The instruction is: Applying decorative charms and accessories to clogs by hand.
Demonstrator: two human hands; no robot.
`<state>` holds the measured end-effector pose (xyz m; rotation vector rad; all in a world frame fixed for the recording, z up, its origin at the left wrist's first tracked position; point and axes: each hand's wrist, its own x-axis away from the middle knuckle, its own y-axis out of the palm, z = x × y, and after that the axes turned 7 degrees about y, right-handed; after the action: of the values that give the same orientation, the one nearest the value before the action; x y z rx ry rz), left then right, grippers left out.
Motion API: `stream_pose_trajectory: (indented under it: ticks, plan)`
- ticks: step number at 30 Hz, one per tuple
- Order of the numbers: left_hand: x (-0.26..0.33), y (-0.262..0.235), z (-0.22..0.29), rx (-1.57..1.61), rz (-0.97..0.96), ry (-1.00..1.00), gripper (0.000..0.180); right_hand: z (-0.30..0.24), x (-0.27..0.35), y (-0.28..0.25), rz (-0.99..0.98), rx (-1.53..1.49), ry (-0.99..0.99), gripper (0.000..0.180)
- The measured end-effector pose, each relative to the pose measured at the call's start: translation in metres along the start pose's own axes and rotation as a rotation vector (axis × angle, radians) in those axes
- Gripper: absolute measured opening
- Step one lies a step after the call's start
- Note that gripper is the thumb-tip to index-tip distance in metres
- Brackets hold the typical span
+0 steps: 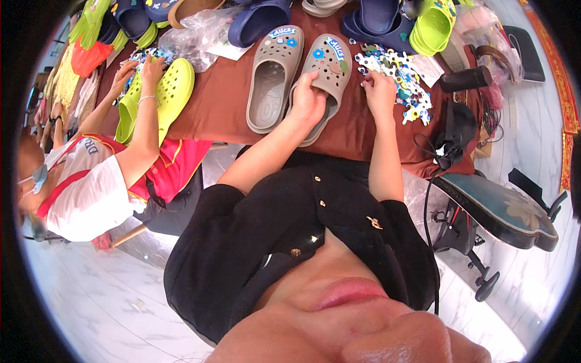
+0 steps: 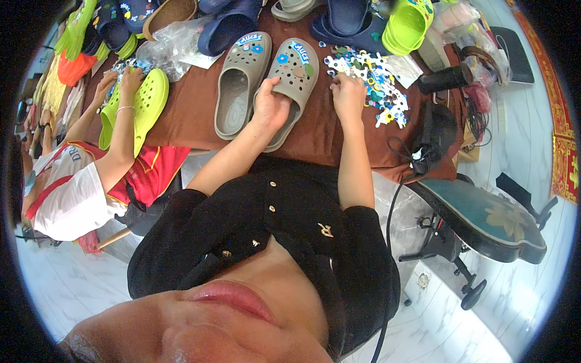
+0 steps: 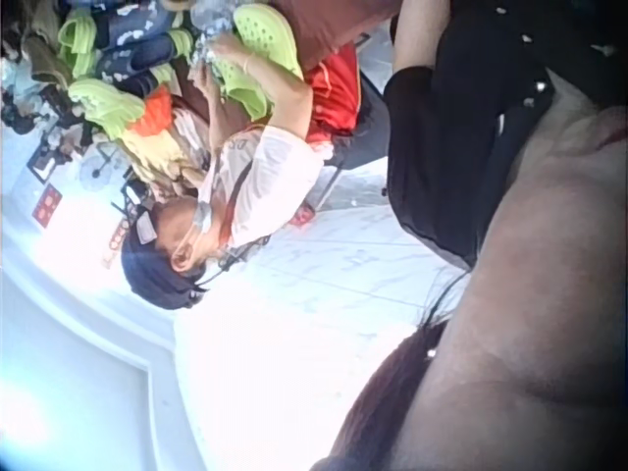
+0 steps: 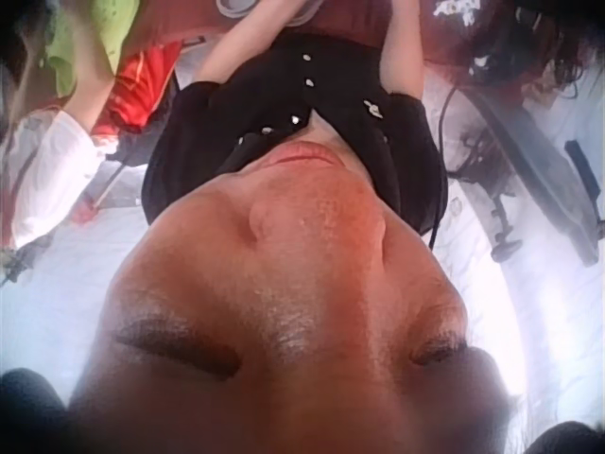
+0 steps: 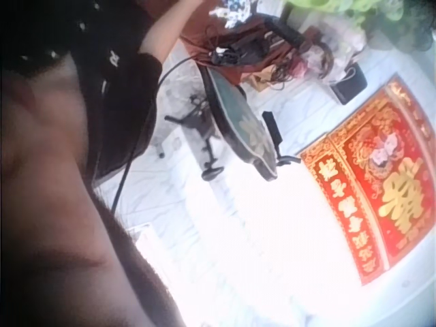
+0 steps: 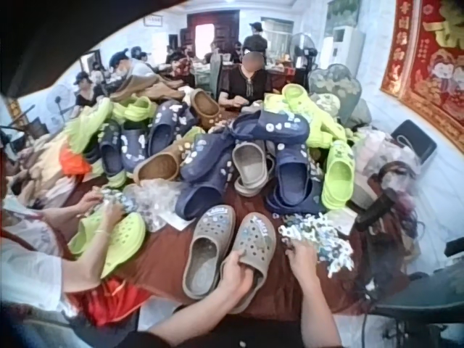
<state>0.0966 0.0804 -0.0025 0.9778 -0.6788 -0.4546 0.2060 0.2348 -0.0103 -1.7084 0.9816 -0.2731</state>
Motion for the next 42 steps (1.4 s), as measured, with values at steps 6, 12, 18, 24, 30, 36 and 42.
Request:
stream_pose_trajectory:
  ticks: [6, 12, 18, 24, 30, 36, 42]
  plan:
    - [-0.009, -0.004, -0.005, -0.012, 0.03, 0.001, 0.031, 0.021, -0.008, -0.014, 0.183, -0.182, 0.046, 0.011]
    - [-0.016, -0.012, -0.009, -0.044, 0.039, -0.032, 0.042, 0.006, -0.055, -0.015, 0.242, -0.19, -0.112, 0.01]
    - [-0.011, -0.002, -0.007, -0.047, 0.071, -0.045, 0.044, -0.016, -0.095, 0.017, 0.002, 0.245, -0.193, 0.021]
    - [-0.019, -0.015, -0.019, -0.037, 0.128, -0.008, 0.03, -0.009, -0.099, 0.038, 0.089, 0.294, -0.173, 0.017]
    - [-0.021, -0.017, -0.018, -0.074, 0.117, -0.02, 0.032, -0.008, -0.091, 0.026, 0.075, 0.166, -0.163, 0.013]
    - [-0.014, -0.015, -0.015, -0.096, 0.057, -0.011, 0.034, -0.01, -0.075, 0.012, 0.108, -0.011, -0.183, 0.011]
    - [-0.017, -0.023, -0.017, -0.045, 0.039, 0.003, 0.037, 0.032, -0.05, -0.002, 0.167, -0.166, -0.038, 0.014]
